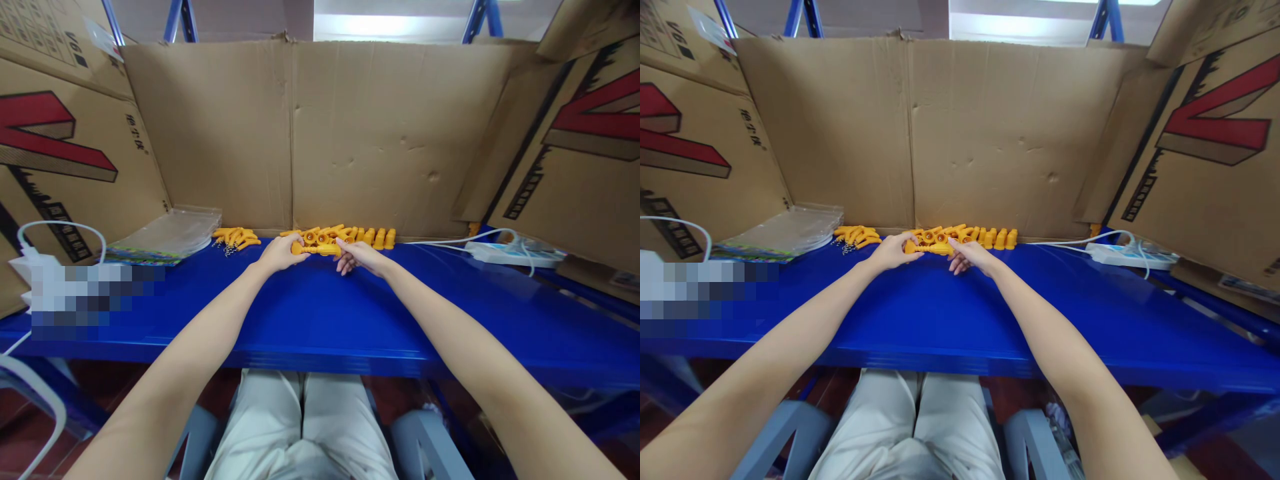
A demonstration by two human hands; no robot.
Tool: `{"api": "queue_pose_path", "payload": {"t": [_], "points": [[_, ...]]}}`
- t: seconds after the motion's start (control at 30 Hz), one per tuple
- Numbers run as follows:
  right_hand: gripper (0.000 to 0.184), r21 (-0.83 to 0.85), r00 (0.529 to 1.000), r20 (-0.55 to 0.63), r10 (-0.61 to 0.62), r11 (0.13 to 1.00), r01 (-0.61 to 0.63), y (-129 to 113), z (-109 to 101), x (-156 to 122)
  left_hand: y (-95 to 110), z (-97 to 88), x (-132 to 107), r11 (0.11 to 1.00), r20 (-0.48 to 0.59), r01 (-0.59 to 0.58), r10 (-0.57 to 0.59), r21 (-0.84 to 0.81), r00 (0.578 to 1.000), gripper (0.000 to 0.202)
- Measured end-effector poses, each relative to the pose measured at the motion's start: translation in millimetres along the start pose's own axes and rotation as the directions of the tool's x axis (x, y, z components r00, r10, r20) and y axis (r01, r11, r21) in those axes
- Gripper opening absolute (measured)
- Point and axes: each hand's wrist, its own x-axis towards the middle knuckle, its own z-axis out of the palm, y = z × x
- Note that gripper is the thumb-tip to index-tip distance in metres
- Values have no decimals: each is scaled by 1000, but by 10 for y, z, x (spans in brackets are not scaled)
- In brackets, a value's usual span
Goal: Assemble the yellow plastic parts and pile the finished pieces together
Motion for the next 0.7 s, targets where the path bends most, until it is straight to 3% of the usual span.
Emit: {"api": "queue_pose_path", "payload": {"t": [0.07, 0.17, 0.3, 0.43, 0.7], "points": [[53, -16, 1000, 24, 10, 1000, -9, -6, -21, -14, 5, -4, 0, 1000, 6, 12, -12, -4, 1000, 30], [35, 0, 996, 79, -46, 999, 46, 4, -82, -31, 8, -10, 1, 1000, -5, 9, -9, 0, 1000, 29], [44, 13, 987, 50, -151, 988, 151, 37, -133, -15, 0, -8, 2, 1000, -9, -3, 3, -10, 1000, 29], [22, -30, 982, 35, -184, 982, 185, 35, -111, -3, -1, -7, -1, 1000, -6, 6, -6, 2, 1000, 31], [42, 23, 997, -3, -80, 997, 80, -29, -27, -36, 49, -20, -13, 1000, 4, -8, 8, 10, 1000, 32]]}}
